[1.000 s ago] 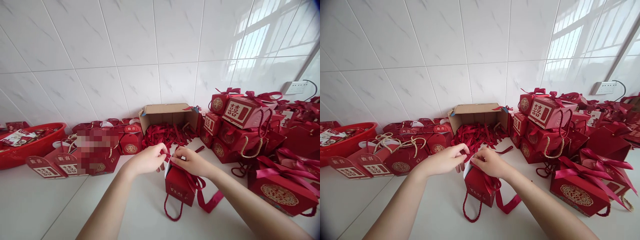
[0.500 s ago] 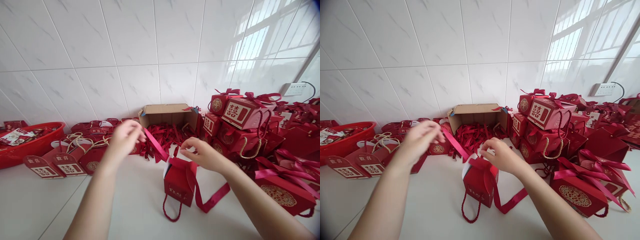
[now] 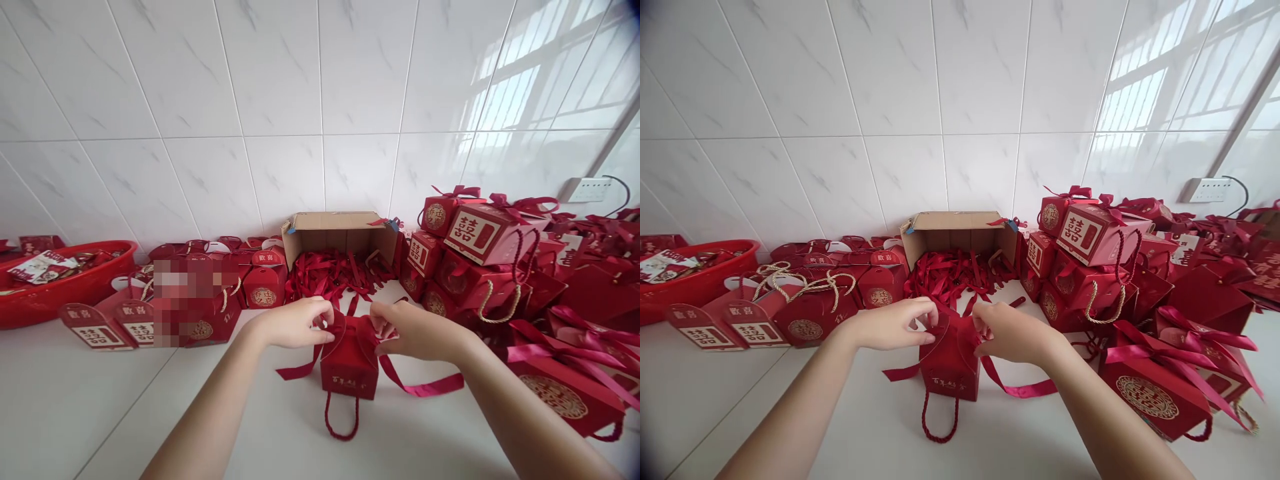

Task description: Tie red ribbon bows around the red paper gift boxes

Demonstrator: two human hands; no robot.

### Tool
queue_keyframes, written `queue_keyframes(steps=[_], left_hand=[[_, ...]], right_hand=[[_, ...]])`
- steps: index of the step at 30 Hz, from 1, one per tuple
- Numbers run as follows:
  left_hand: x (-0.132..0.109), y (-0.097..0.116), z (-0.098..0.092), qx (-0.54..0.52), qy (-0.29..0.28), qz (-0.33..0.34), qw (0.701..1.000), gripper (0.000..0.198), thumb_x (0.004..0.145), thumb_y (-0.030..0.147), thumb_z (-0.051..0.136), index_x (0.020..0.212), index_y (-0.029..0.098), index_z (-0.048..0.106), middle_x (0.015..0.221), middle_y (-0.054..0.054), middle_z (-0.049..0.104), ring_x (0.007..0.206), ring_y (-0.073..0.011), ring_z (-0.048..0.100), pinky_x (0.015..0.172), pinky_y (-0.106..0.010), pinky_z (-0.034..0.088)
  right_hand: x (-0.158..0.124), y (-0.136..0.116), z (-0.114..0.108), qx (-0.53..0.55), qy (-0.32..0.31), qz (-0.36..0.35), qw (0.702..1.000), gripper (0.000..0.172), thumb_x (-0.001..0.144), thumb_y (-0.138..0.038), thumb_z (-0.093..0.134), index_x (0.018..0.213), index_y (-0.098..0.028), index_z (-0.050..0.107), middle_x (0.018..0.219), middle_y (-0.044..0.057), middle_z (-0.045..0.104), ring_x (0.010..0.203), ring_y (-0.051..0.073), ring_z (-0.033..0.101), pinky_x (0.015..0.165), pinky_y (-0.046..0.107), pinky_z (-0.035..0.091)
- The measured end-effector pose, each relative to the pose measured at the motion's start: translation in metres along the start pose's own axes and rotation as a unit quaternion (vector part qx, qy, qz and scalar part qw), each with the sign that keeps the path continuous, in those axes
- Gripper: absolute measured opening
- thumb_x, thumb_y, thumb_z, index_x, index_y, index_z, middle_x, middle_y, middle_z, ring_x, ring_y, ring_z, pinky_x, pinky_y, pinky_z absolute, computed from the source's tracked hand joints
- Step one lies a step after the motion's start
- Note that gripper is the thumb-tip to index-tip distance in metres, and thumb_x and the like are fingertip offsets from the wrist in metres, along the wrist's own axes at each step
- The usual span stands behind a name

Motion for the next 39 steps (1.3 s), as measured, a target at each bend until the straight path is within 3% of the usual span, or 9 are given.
queue_keyframes(steps=[4, 8, 12, 16, 19, 24, 27, 33, 39], left_hand=[[0.004, -0.001, 0.0, -0.003, 0.023, 0.012, 1.0, 0.016, 0.084, 0.036, 0.049, 0.081, 0.021, 0.054, 0.085, -0.001, 0.062, 0.075, -0.0168, 0.056, 0.065, -0.026, 0.042], [-0.004, 0.001, -0.006, -0.06, 0.004, 0.003, 0.998, 0.014, 0.083, 0.035, 0.049, 0.082, 0.02, 0.05, 0.077, -0.001, 0.062, 0.072, -0.0161, 0.058, 0.063, -0.025, 0.043], [-0.008, 0.003, -0.009, -0.053, 0.038, -0.015, 0.998, 0.018, 0.081, 0.038, 0.05, 0.084, 0.021, 0.055, 0.07, 0.002, 0.056, 0.06, -0.0133, 0.052, 0.053, -0.023, 0.038], [-0.006, 0.005, -0.01, -0.028, 0.073, -0.009, 0.997, 0.026, 0.082, 0.043, 0.049, 0.081, 0.021, 0.062, 0.068, 0.001, 0.055, 0.058, -0.0125, 0.045, 0.051, -0.024, 0.033], [-0.005, 0.007, -0.01, -0.018, 0.089, -0.01, 0.996, 0.028, 0.08, 0.046, 0.052, 0.081, 0.021, 0.064, 0.068, 0.001, 0.057, 0.058, -0.0127, 0.045, 0.051, -0.024, 0.031], [-0.007, 0.01, -0.012, -0.022, 0.081, -0.012, 0.996, 0.031, 0.078, 0.049, 0.056, 0.084, 0.022, 0.07, 0.066, 0.001, 0.055, 0.056, -0.012, 0.042, 0.051, -0.024, 0.029], [-0.009, 0.012, -0.013, -0.025, 0.076, -0.004, 0.997, 0.032, 0.076, 0.05, 0.058, 0.082, 0.021, 0.071, 0.065, 0.001, 0.054, 0.056, -0.0115, 0.042, 0.051, -0.024, 0.03], [-0.011, 0.01, -0.015, -0.003, 0.078, -0.005, 0.997, 0.03, 0.077, 0.049, 0.058, 0.079, 0.021, 0.069, 0.061, 0.003, 0.045, 0.053, -0.0104, 0.038, 0.048, -0.024, 0.027], [-0.008, 0.005, -0.006, -0.017, -0.007, -0.028, 0.999, 0.025, 0.076, 0.043, 0.059, 0.08, 0.021, 0.07, 0.059, 0.002, 0.051, 0.051, -0.0121, 0.048, 0.046, -0.023, 0.033]], right_hand=[[0.008, 0.001, -0.001, 0.042, -0.014, -0.036, 0.998, 0.015, 0.076, -0.015, 0.057, 0.084, -0.022, 0.046, 0.081, 0.001, 0.063, 0.071, 0.015, 0.057, 0.06, 0.025, 0.041], [0.009, 0.002, -0.004, 0.052, 0.026, -0.051, 0.997, 0.013, 0.078, -0.012, 0.049, 0.086, -0.022, 0.047, 0.078, -0.001, 0.059, 0.067, 0.013, 0.051, 0.058, 0.025, 0.038], [0.007, 0.002, -0.003, 0.086, 0.032, -0.05, 0.995, 0.02, 0.085, -0.013, 0.041, 0.098, -0.023, 0.051, 0.08, 0.0, 0.056, 0.07, 0.014, 0.052, 0.06, 0.026, 0.041], [0.003, -0.003, -0.009, 0.044, 0.075, -0.071, 0.994, 0.018, 0.093, -0.025, 0.037, 0.093, -0.023, 0.055, 0.09, 0.004, 0.055, 0.083, 0.017, 0.052, 0.073, 0.032, 0.044], [0.002, -0.006, -0.011, 0.018, 0.052, -0.091, 0.994, 0.014, 0.086, -0.037, 0.055, 0.092, -0.024, 0.057, 0.093, 0.003, 0.055, 0.083, 0.018, 0.053, 0.071, 0.031, 0.044], [0.005, -0.006, -0.01, 0.004, 0.059, -0.136, 0.989, 0.011, 0.087, -0.02, 0.052, 0.083, -0.021, 0.063, 0.087, 0.003, 0.06, 0.079, 0.017, 0.055, 0.07, 0.029, 0.044], [0.006, -0.007, -0.01, 0.009, 0.056, -0.151, 0.987, 0.021, 0.09, -0.024, 0.049, 0.078, -0.02, 0.067, 0.079, 0.003, 0.061, 0.074, 0.017, 0.055, 0.068, 0.03, 0.044], [0.007, -0.004, -0.013, 0.054, 0.077, -0.139, 0.986, 0.013, 0.084, -0.027, 0.059, 0.089, -0.02, 0.069, 0.079, 0.002, 0.064, 0.071, 0.016, 0.057, 0.062, 0.027, 0.044], [0.016, 0.003, -0.006, 0.086, 0.008, -0.155, 0.984, 0.017, 0.083, -0.031, 0.061, 0.077, -0.018, 0.07, 0.076, 0.002, 0.069, 0.066, 0.013, 0.057, 0.06, 0.024, 0.043]])
Point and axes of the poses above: each hand's wrist, its own x-axis towards the middle knuckle, its own z-axis out of the palm, y = z × x, the point moved 3 cm from there along x, towards the middle knuckle
